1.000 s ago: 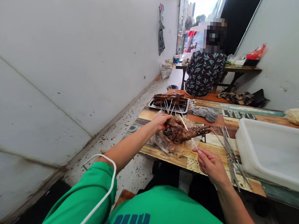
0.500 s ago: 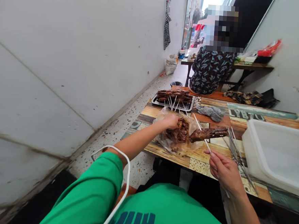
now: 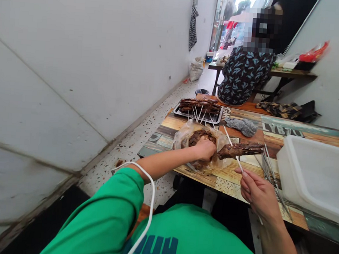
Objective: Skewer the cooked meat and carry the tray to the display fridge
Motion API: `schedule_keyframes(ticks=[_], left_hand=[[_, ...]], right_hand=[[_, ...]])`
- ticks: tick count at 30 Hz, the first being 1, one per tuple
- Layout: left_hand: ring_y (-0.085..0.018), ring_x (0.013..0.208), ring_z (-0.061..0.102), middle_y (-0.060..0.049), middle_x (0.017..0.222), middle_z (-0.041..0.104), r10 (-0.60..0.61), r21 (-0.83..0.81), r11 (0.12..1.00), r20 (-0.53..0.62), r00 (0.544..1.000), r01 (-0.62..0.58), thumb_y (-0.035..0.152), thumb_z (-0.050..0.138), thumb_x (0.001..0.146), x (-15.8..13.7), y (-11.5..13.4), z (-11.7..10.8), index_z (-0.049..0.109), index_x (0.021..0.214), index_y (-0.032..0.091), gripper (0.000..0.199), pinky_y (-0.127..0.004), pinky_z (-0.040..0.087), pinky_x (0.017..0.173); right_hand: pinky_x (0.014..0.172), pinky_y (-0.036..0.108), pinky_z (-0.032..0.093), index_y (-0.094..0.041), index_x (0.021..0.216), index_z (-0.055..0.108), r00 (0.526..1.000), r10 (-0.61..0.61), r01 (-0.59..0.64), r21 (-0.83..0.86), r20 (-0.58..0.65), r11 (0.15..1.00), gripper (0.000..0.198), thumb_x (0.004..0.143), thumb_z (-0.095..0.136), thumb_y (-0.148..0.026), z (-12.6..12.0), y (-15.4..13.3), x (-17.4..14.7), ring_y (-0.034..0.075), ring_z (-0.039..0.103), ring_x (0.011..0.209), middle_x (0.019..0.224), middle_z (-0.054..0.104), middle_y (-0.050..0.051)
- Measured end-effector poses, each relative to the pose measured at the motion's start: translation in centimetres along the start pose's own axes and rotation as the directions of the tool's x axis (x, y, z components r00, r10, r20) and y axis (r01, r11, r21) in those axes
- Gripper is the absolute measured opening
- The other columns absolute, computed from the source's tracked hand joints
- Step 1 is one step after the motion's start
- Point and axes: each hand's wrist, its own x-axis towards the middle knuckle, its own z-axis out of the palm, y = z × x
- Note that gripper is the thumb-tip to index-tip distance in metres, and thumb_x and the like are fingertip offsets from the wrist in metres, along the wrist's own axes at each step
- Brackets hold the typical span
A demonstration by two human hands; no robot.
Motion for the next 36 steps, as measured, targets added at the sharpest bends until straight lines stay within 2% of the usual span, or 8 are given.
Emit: schedule_keyframes(ticks=[4,9,13,20,23,27,31,36], left_hand=[[-0.042,0.106,0.054,-0.020,0.094,0.067,0.052,0.058,0.997,0.052,0.997,-0.055,0.018,0.083,0.052,-1.2,-0.8,-0.1,0.068,0.069,0.015,0.023,-0.051,0.030,0.098],[-0.040,0.109,0.050,-0.019,0.098,0.065,0.047,0.025,0.999,0.029,0.998,-0.048,0.024,0.082,0.054,-1.9,-1.4,0.2,0.068,0.073,0.016,0.025,-0.050,0.028,0.100],[-0.037,0.108,0.053,-0.018,0.102,0.065,0.045,0.035,0.998,0.013,0.999,-0.046,0.018,0.077,0.056,-1.5,-1.5,0.2,0.069,0.075,0.017,0.021,-0.046,0.033,0.099],[-0.030,0.090,0.062,-0.005,0.071,0.065,-0.021,-0.197,0.980,-0.022,1.000,0.016,0.006,0.074,0.047,-2.0,-1.8,-3.0,0.065,0.060,0.024,0.024,-0.033,0.044,0.089],[-0.029,0.093,0.061,-0.006,0.073,0.065,-0.020,-0.203,0.979,-0.149,0.989,-0.011,0.004,0.071,0.051,-2.4,-2.0,-3.6,0.063,0.061,0.023,0.023,-0.033,0.044,0.091],[-0.028,0.092,0.060,-0.008,0.076,0.064,-0.101,-0.202,0.979,-0.343,0.934,0.032,0.009,0.069,0.062,-2.5,-2.7,-4.7,0.065,0.071,0.021,0.016,-0.032,0.044,0.089],[-0.020,0.074,0.057,-0.003,0.072,0.061,-0.181,-0.264,0.959,-0.305,0.935,0.100,0.015,0.068,0.064,-2.7,-3.9,-7.5,0.066,0.075,0.017,0.011,-0.026,0.044,0.072],[-0.014,0.071,0.054,0.001,0.074,0.061,-0.066,-0.338,0.941,-0.267,0.962,-0.030,0.011,0.067,0.064,-3.1,-4.3,-9.6,0.068,0.080,0.016,0.016,-0.022,0.043,0.070]], right_hand=[[0.035,0.018,0.016,-0.012,0.100,0.065,1.000,0.000,0.000,0.000,-0.001,1.000,0.055,0.066,0.079,-0.053,0.0,-0.1,-0.1,0.002,0.027,0.034,0.048,0.033,-0.010],[0.035,0.018,0.016,-0.012,0.098,0.065,1.000,0.007,-0.008,0.007,0.017,1.000,0.057,0.064,0.079,-0.056,0.4,0.1,0.1,0.001,0.026,0.034,0.047,0.033,-0.011],[0.036,0.017,0.015,-0.012,0.100,0.064,0.998,0.028,-0.028,0.002,0.056,1.000,0.061,0.062,0.079,-0.058,0.7,0.3,0.4,0.001,0.025,0.034,0.047,0.034,-0.011],[0.036,0.018,0.014,-0.012,0.103,0.065,0.998,0.037,-0.036,-0.023,0.059,0.999,0.064,0.062,0.078,-0.060,0.3,-0.1,0.3,0.001,0.024,0.035,0.047,0.033,-0.011],[0.036,0.018,0.014,-0.011,0.105,0.064,0.999,0.028,-0.028,-0.005,0.040,1.000,0.065,0.063,0.078,-0.058,0.2,-0.1,0.4,0.001,0.024,0.035,0.047,0.033,-0.011],[0.037,0.017,0.014,-0.010,0.105,0.063,0.996,0.055,-0.057,0.028,0.068,0.998,0.067,0.062,0.079,-0.058,0.3,0.3,0.7,0.000,0.024,0.035,0.047,0.033,-0.012],[0.036,0.016,0.015,-0.010,0.104,0.062,0.996,0.058,-0.062,0.046,0.074,0.997,0.070,0.059,0.080,-0.060,0.3,0.4,0.7,0.000,0.024,0.034,0.047,0.033,-0.012],[0.036,0.016,0.015,-0.010,0.104,0.061,0.996,0.050,-0.055,0.056,0.074,0.997,0.070,0.060,0.080,-0.060,0.2,0.6,0.8,0.000,0.024,0.035,0.047,0.033,-0.013]])
